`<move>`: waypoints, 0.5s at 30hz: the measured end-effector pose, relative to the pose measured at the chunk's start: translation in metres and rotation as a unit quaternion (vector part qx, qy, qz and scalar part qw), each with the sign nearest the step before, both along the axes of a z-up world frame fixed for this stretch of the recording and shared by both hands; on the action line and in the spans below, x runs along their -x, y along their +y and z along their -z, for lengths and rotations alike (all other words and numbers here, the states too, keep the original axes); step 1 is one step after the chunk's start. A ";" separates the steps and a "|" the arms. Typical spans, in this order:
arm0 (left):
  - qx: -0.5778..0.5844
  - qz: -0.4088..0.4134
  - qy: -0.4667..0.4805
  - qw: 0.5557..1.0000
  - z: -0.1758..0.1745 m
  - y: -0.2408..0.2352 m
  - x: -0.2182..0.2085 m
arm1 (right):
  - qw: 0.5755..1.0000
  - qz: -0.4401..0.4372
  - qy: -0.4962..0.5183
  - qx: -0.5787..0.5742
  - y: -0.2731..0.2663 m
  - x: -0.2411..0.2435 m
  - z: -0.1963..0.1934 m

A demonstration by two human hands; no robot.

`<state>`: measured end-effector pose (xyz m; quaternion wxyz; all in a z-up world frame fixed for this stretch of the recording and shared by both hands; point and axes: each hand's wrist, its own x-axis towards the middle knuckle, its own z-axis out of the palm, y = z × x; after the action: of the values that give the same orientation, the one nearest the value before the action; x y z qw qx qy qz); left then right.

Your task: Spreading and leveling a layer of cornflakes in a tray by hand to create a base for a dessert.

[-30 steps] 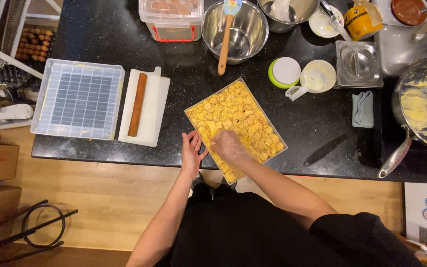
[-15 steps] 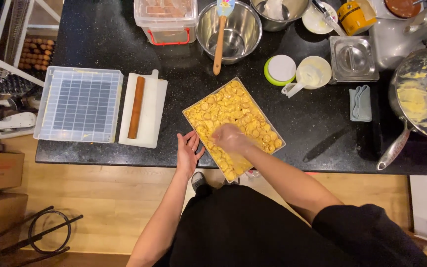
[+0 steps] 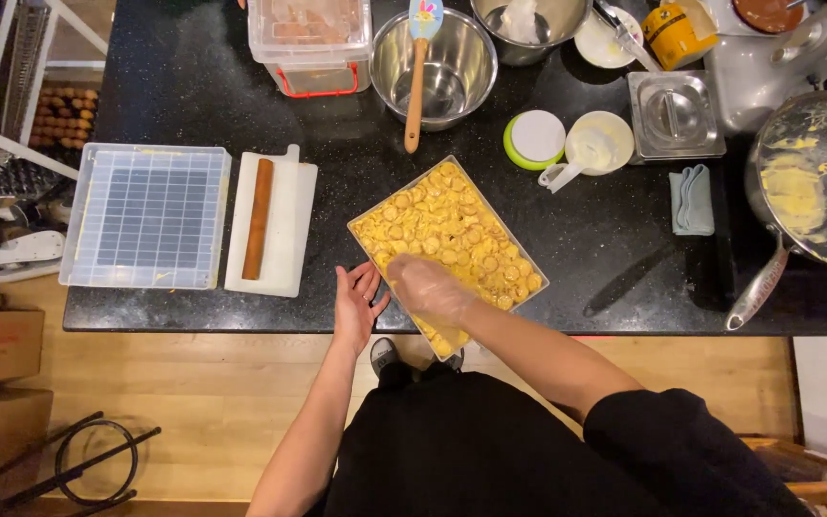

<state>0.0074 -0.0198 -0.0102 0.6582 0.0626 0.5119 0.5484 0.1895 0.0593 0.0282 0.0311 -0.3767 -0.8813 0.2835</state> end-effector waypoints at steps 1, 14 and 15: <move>0.007 -0.002 -0.004 1.000 0.002 0.000 0.001 | 0.996 0.056 0.005 0.062 0.003 -0.001 0.000; 0.017 -0.014 -0.009 1.000 0.001 0.000 0.004 | 0.970 0.241 -0.018 0.019 0.019 -0.079 -0.010; 0.017 -0.011 -0.007 1.000 -0.002 0.000 0.004 | 0.970 0.243 -0.016 0.019 0.007 -0.081 0.005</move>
<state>0.0037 -0.0203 -0.0080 0.6566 0.0413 0.5173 0.5473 0.2703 0.0662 0.0236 0.0778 -0.5849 -0.7580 0.2779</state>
